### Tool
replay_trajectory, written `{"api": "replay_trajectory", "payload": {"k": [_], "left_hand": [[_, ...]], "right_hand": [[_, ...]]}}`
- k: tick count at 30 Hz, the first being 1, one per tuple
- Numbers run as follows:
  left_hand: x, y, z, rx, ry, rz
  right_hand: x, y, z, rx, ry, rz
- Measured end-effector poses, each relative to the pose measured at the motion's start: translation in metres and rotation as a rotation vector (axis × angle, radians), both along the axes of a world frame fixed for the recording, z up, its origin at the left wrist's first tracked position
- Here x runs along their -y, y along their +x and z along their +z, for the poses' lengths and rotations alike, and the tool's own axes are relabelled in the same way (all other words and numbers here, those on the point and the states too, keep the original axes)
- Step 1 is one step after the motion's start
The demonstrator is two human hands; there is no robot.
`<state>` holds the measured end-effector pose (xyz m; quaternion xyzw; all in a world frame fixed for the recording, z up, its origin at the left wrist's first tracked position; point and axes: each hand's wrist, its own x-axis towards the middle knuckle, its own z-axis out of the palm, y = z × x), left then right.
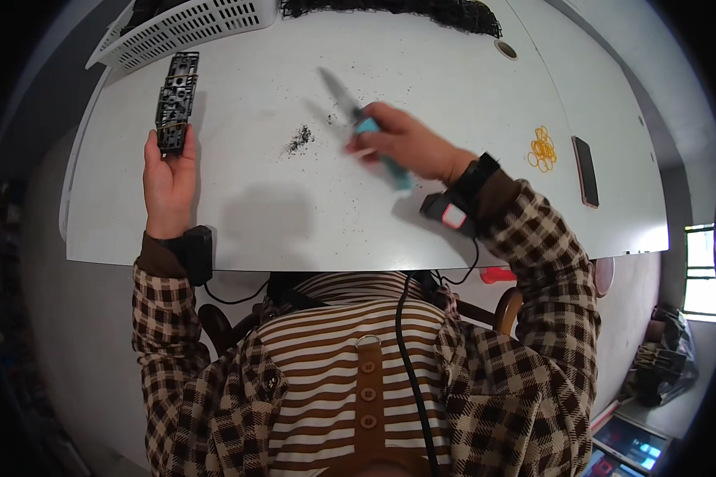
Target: Scrape off excess material and trim molded plastic frames using a utility knife.
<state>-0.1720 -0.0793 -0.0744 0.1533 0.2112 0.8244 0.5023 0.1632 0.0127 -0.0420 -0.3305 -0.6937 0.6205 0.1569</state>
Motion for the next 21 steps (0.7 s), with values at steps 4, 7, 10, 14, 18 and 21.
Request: {"api": "replay_trajectory", "payload": {"k": [4,7,10,14,18,21], "left_hand": [[0.0,0.001,0.007,0.124,0.031,0.113],[-0.002,0.003,0.007,0.091,0.085,0.091],[-0.009,0.006,0.01,0.077,0.112,0.076],[-0.001,-0.002,0.005,0.052,0.099,0.09],[-0.004,0.007,0.005,0.036,0.069,0.038],[-0.005,0.014,0.009,0.032,0.03,0.034]], "right_hand": [[0.059,-0.059,0.004,-0.082,-0.275,0.321],[0.029,-0.079,-0.01,-0.05,-0.245,0.259],[-0.035,-0.061,0.007,-0.232,-0.333,-0.205],[0.001,-0.033,0.03,-0.365,-0.475,-0.295],[0.076,-0.016,0.014,-0.128,-0.509,0.199],[0.062,0.0,0.006,-0.068,-0.373,0.224]]}}
